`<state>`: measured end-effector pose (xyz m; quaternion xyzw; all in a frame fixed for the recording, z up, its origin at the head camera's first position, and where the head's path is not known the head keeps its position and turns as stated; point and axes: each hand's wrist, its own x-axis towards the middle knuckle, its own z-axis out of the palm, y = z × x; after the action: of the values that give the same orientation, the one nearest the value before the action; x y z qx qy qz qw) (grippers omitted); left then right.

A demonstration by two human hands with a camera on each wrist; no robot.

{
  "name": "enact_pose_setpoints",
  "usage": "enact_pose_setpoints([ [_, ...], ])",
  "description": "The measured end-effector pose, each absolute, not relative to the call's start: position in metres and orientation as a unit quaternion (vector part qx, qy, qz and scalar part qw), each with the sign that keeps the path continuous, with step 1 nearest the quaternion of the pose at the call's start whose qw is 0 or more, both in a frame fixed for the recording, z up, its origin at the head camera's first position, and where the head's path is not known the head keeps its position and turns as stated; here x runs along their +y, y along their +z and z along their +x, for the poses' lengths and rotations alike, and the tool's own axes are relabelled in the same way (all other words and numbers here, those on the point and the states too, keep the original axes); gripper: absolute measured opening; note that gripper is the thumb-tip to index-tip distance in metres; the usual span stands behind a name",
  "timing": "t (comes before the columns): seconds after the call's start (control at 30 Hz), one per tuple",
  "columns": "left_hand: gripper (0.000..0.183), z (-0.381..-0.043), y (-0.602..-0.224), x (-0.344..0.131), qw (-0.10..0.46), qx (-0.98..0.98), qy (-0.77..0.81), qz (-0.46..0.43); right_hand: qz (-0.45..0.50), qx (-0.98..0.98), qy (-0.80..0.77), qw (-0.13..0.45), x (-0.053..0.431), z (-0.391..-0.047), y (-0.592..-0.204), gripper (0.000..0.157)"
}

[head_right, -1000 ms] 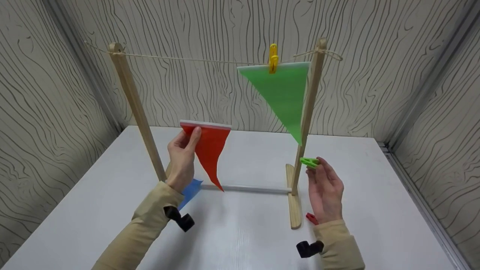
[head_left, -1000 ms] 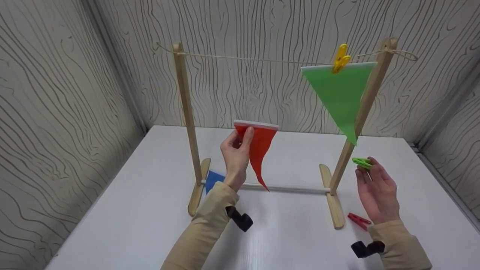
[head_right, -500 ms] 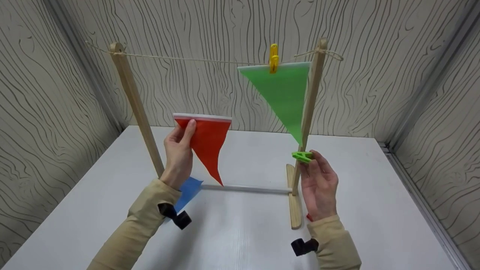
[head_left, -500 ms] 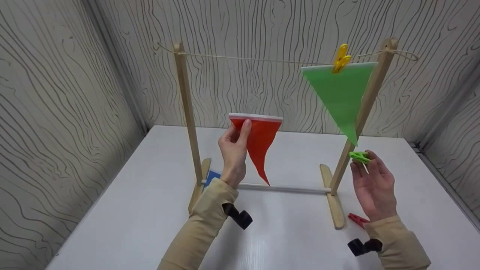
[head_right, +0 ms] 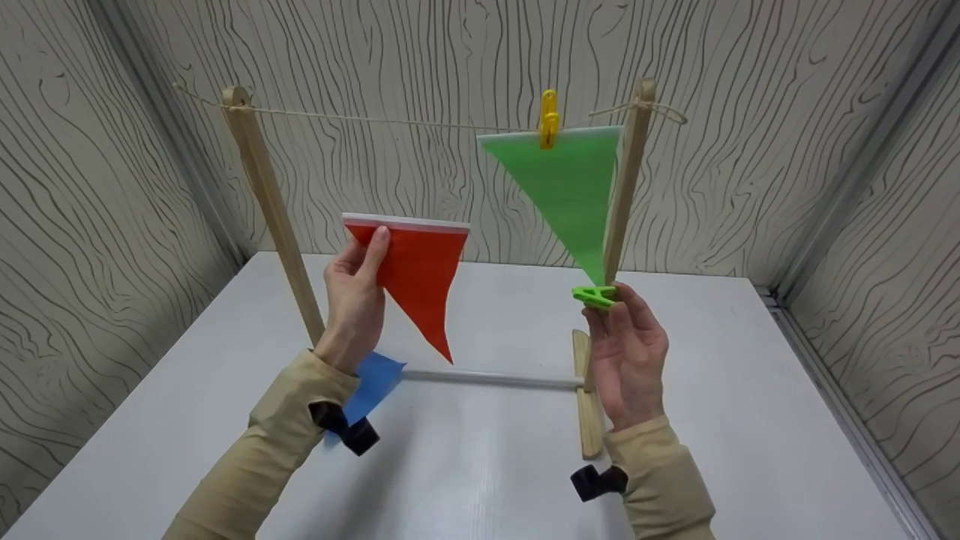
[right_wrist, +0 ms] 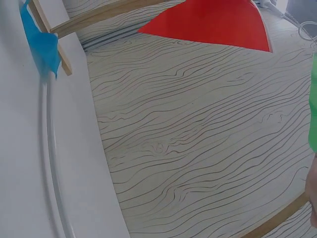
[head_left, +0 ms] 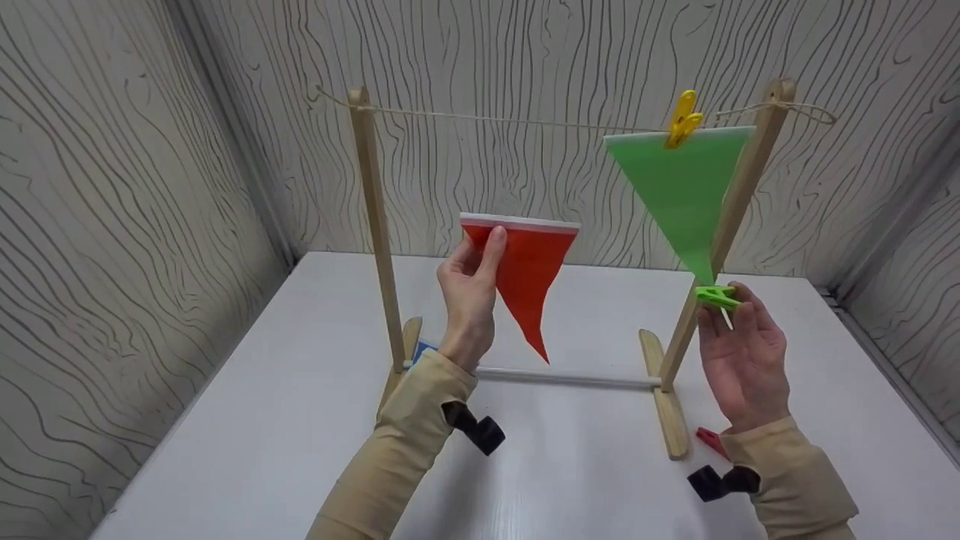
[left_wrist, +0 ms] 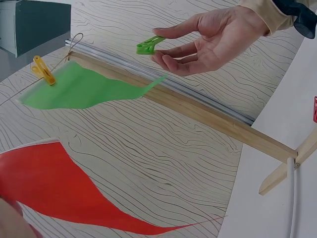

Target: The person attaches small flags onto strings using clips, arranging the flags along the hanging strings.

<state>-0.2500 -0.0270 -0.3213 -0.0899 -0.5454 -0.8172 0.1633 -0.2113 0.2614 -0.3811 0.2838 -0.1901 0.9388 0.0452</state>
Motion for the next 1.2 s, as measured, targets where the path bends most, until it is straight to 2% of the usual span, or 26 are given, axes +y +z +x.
enact_pose_setpoints([
  [0.27, 0.031, -0.252, -0.306, -0.027, 0.176, -0.549, -0.811, -0.103, 0.28, -0.139, 0.949, 0.04, 0.252, -0.217, -0.364, 0.028],
  [0.5, 0.031, -0.257, -0.297, -0.027, 0.181, -0.538, -0.817, -0.103, 0.258, -0.17, 0.949, 0.061, 0.242, -0.219, -0.35, 0.028],
  [0.77, 0.03, -0.261, -0.287, -0.032, 0.188, -0.538, -0.816, -0.092, 0.272, -0.169, 0.946, 0.051, 0.235, -0.223, -0.336, 0.028],
  [1.2, 0.032, -0.267, -0.279, -0.032, 0.188, -0.55, -0.807, -0.107, 0.247, -0.222, 0.936, 0.117, 0.216, -0.239, -0.312, 0.025],
])
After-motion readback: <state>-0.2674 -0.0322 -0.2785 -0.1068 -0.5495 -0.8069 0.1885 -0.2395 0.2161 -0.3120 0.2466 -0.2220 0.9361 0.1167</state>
